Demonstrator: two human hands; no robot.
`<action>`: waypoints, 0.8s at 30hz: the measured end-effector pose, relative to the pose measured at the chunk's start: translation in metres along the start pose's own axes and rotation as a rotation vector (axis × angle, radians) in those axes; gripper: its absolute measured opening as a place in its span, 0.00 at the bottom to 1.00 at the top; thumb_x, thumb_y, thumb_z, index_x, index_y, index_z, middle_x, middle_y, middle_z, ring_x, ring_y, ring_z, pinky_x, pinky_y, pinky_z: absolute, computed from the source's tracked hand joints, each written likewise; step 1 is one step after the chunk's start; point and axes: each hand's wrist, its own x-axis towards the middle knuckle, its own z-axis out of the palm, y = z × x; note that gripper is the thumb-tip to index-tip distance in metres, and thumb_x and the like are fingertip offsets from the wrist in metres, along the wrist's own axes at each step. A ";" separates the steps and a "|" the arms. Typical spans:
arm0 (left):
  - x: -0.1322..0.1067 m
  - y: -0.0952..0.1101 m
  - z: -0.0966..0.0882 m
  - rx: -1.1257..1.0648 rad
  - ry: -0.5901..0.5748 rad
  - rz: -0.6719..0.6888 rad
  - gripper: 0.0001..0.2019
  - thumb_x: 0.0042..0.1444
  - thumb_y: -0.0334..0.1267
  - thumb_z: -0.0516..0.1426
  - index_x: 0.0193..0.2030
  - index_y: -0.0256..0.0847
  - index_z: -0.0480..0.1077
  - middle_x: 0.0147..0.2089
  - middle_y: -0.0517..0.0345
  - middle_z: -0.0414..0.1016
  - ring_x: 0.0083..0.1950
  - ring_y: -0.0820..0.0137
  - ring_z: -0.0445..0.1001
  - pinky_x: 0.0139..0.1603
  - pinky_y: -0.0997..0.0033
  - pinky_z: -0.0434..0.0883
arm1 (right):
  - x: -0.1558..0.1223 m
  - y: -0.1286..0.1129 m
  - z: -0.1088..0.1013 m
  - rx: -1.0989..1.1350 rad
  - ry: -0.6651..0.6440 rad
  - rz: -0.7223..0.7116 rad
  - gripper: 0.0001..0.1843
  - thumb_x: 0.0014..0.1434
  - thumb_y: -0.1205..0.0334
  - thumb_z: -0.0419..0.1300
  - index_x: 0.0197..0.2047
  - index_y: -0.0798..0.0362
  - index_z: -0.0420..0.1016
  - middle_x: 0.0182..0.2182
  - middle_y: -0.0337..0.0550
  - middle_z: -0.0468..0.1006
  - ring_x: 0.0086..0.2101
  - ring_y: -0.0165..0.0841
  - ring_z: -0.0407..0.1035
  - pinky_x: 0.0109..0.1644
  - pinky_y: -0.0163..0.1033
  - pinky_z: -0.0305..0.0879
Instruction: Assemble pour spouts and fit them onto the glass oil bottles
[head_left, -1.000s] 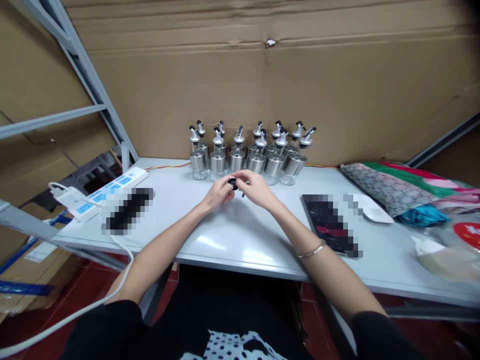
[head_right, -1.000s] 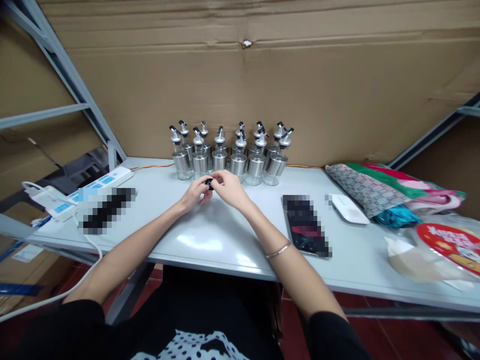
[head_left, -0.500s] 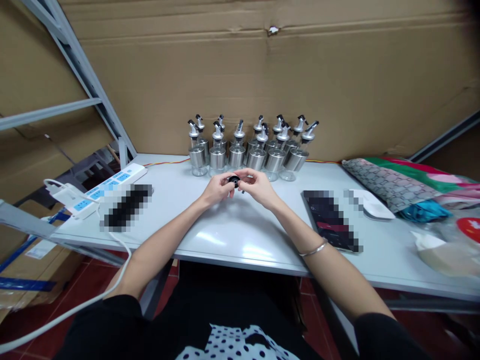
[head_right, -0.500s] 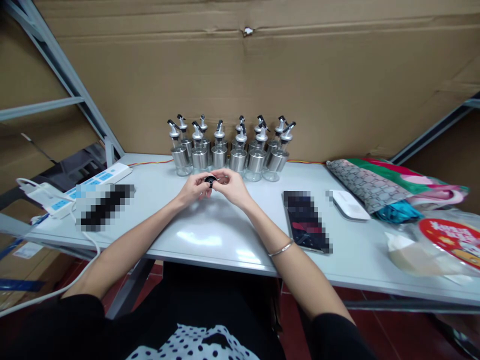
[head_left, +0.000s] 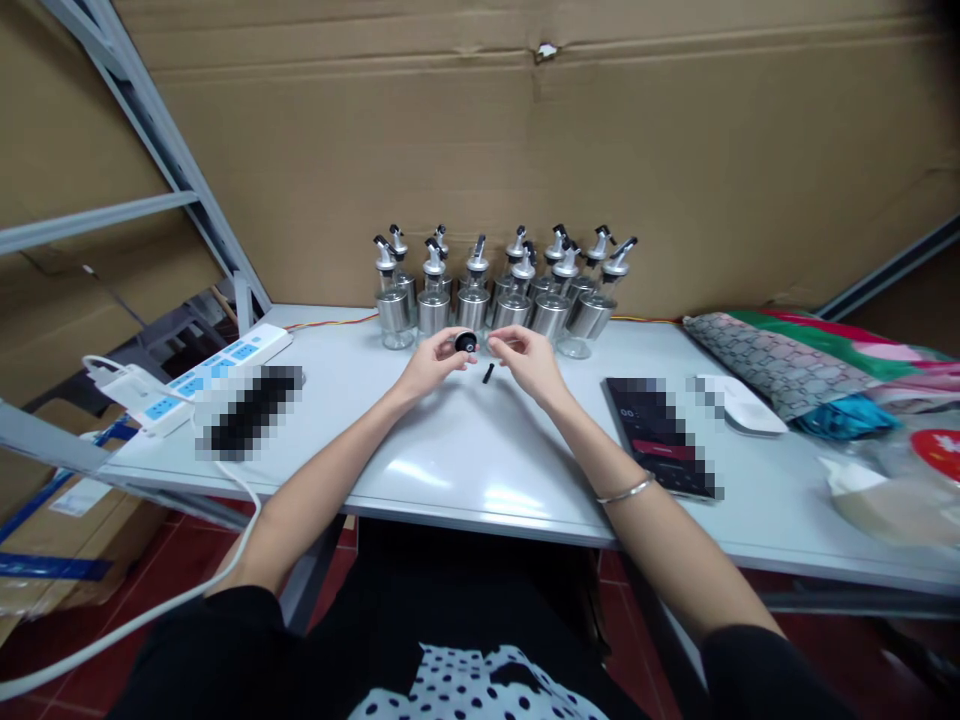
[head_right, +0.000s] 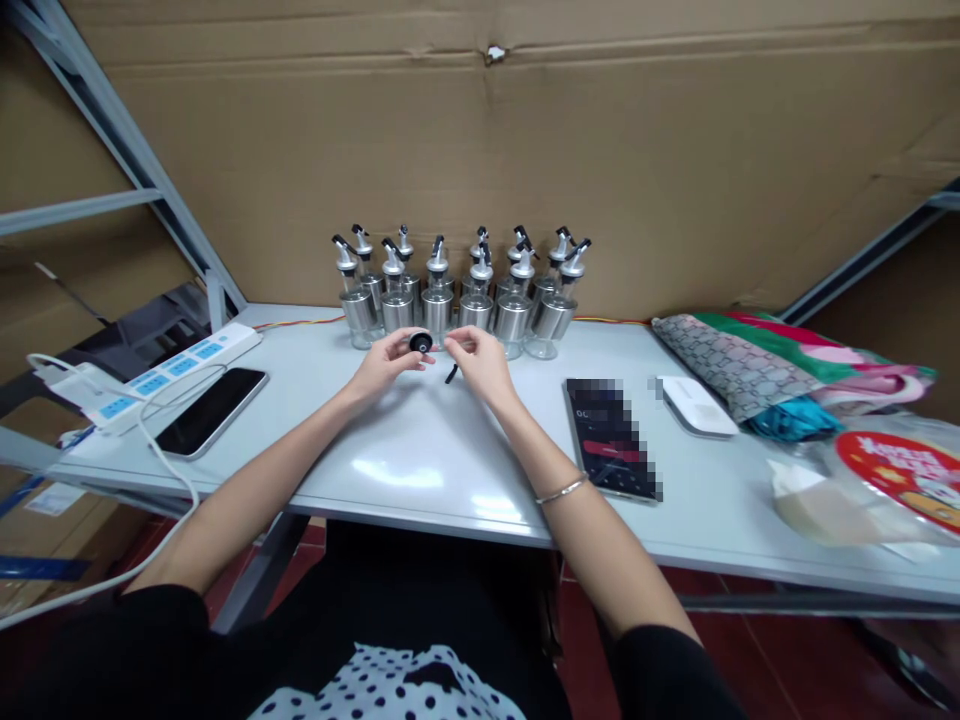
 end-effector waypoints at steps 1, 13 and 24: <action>0.000 0.001 0.000 -0.055 0.008 -0.023 0.20 0.44 0.37 0.61 0.46 0.38 0.66 0.42 0.54 0.76 0.39 0.69 0.77 0.41 0.69 0.71 | 0.001 0.003 -0.001 -0.155 0.013 0.029 0.11 0.53 0.59 0.57 0.34 0.56 0.75 0.32 0.46 0.80 0.34 0.35 0.73 0.41 0.40 0.67; -0.005 -0.006 0.008 -0.180 0.051 -0.192 0.18 0.48 0.35 0.61 0.36 0.43 0.52 0.32 0.67 0.71 0.35 0.75 0.74 0.34 0.75 0.69 | 0.002 0.027 0.013 -0.708 -0.110 0.012 0.04 0.43 0.70 0.63 0.20 0.53 0.77 0.20 0.47 0.77 0.23 0.36 0.70 0.27 0.37 0.62; -0.005 -0.007 0.011 -0.002 0.060 -0.136 0.16 0.48 0.46 0.62 0.34 0.36 0.65 0.33 0.60 0.72 0.35 0.76 0.73 0.38 0.76 0.66 | -0.004 -0.007 0.004 -0.002 0.091 -0.059 0.05 0.48 0.61 0.60 0.26 0.54 0.71 0.24 0.40 0.76 0.25 0.30 0.69 0.33 0.35 0.64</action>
